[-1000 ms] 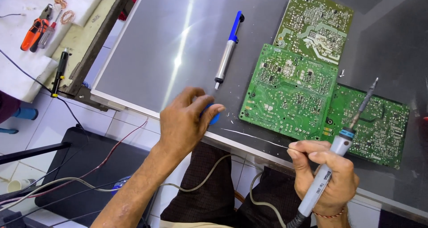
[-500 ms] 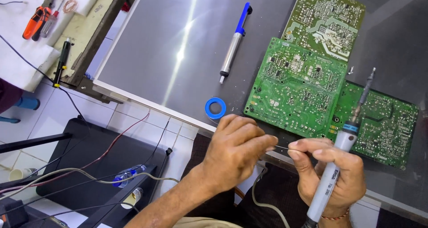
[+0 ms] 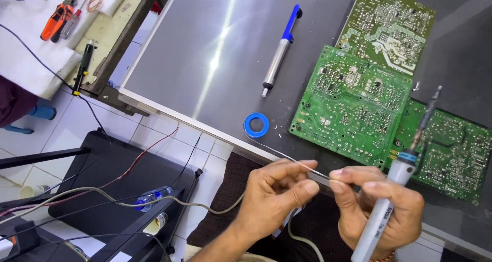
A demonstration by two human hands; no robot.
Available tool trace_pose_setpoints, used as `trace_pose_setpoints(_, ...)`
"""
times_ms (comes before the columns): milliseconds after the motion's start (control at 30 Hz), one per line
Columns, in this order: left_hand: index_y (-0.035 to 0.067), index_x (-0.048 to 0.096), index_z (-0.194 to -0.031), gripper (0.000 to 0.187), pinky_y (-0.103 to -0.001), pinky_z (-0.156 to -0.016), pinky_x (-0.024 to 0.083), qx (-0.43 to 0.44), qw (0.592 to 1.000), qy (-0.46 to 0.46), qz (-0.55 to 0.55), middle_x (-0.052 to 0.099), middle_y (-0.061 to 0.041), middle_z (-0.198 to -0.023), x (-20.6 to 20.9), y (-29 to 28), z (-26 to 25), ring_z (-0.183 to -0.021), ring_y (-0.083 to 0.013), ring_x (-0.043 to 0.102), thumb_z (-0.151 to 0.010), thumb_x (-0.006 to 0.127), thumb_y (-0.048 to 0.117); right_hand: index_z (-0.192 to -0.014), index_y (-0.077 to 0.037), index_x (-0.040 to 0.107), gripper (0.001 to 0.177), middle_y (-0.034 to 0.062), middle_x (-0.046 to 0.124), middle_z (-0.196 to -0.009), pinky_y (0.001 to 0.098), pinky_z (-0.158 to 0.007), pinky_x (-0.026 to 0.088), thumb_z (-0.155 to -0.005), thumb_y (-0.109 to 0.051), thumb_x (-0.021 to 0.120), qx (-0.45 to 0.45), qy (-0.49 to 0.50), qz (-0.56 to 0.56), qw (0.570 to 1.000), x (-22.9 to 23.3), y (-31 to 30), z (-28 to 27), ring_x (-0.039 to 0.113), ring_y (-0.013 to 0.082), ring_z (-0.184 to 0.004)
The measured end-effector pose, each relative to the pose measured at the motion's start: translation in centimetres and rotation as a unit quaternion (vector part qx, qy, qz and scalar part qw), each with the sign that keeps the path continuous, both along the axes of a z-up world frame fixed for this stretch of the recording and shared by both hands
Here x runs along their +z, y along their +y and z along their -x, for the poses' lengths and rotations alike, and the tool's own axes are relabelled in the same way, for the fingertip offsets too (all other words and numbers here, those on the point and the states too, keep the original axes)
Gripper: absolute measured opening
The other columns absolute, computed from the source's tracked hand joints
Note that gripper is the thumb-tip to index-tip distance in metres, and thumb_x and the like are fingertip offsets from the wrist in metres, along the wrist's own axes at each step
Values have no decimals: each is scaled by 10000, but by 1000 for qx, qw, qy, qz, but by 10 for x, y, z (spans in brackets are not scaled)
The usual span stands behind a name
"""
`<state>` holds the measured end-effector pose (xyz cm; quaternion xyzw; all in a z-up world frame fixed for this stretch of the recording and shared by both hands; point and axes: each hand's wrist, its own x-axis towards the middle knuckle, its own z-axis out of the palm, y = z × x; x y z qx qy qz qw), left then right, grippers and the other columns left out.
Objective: The person solders a green circuit board using a soldering iron and solder wire. They hold the board steady with one hand while applying heat and solder with the other, occasionally using pliers to assist.
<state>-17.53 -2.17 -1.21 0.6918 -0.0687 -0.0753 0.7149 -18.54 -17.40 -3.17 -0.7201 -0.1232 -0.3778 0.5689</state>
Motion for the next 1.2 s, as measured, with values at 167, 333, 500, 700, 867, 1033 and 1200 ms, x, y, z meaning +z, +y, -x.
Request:
trace_pose_setpoints(167, -10, 733, -943, 119, -153, -444, 423, 7, 963, 118, 244, 679, -105, -848, -10, -10, -2, -551, -98, 601, -898, 699, 95, -1042, -78, 451, 349, 167, 638, -793, 326, -733, 647, -819, 36, 695, 56, 51, 15, 997, 5, 2, 8, 737, 261, -761)
trace_pose_setpoints(333, 4, 721, -954, 75, -170, -462, 513, 51, 973, -4, 224, 715, -150, -935, -25, -1, -15, -623, -134, 660, -919, 682, 57, -1549, -72, 274, 624, 184, 690, -918, 260, -823, 532, -952, -127, 448, 92, 223, -36, 970, 10, -65, 50, 699, 277, -952)
trace_pose_setpoints(500, 80, 686, -923, 77, -244, -746, 594, 75, 979, -170, 86, 710, -62, -901, -25, 1, -33, -810, -120, 666, -950, 652, 143, -1493, 10, 409, 914, 80, 615, -1146, 114, -775, 596, -1033, -778, 368, 84, 148, 45, 984, -62, -164, 50, 665, 71, -866)
trace_pose_setpoints(700, -5, 691, -904, 128, -267, -700, 599, 105, 963, -238, -76, 729, -111, -861, -4, 8, -50, -786, -200, 706, -929, 641, 110, -1166, -222, 618, 250, -66, 596, -923, 261, -915, 488, -1045, -440, 623, 158, 174, -164, 958, -43, -138, 22, 593, 111, -847)
trace_pose_setpoints(867, 0, 683, -928, 189, -290, -718, 590, 111, 960, -243, -79, 722, -98, -852, -15, 6, -54, -800, -213, 711, -968, 583, 156, -1199, -144, 613, 369, -17, 681, -1063, 172, -848, 644, -912, -353, 712, 112, 141, -97, 979, -51, -133, 7, 710, 84, -919)
trace_pose_setpoints(1033, -9, 683, -928, 147, -257, -640, 564, 135, 949, -263, -109, 723, -86, -851, -20, 2, -52, -705, -162, 675, -958, 608, 113, -1123, -30, 507, 455, 155, 593, -984, 237, -618, 545, -996, -441, 658, -19, 161, -95, 982, -31, -94, -14, 615, 188, -705)
trace_pose_setpoints(1200, -10, 698, -961, 180, -265, -726, 608, 127, 952, -247, -125, 742, -81, -907, -19, 2, -53, -811, -178, 739, -963, 597, 138, -986, -84, 468, 183, 61, 502, -863, 269, -523, 469, -1055, -187, 602, 0, 125, -128, 984, -35, -83, -35, 546, 193, -621)
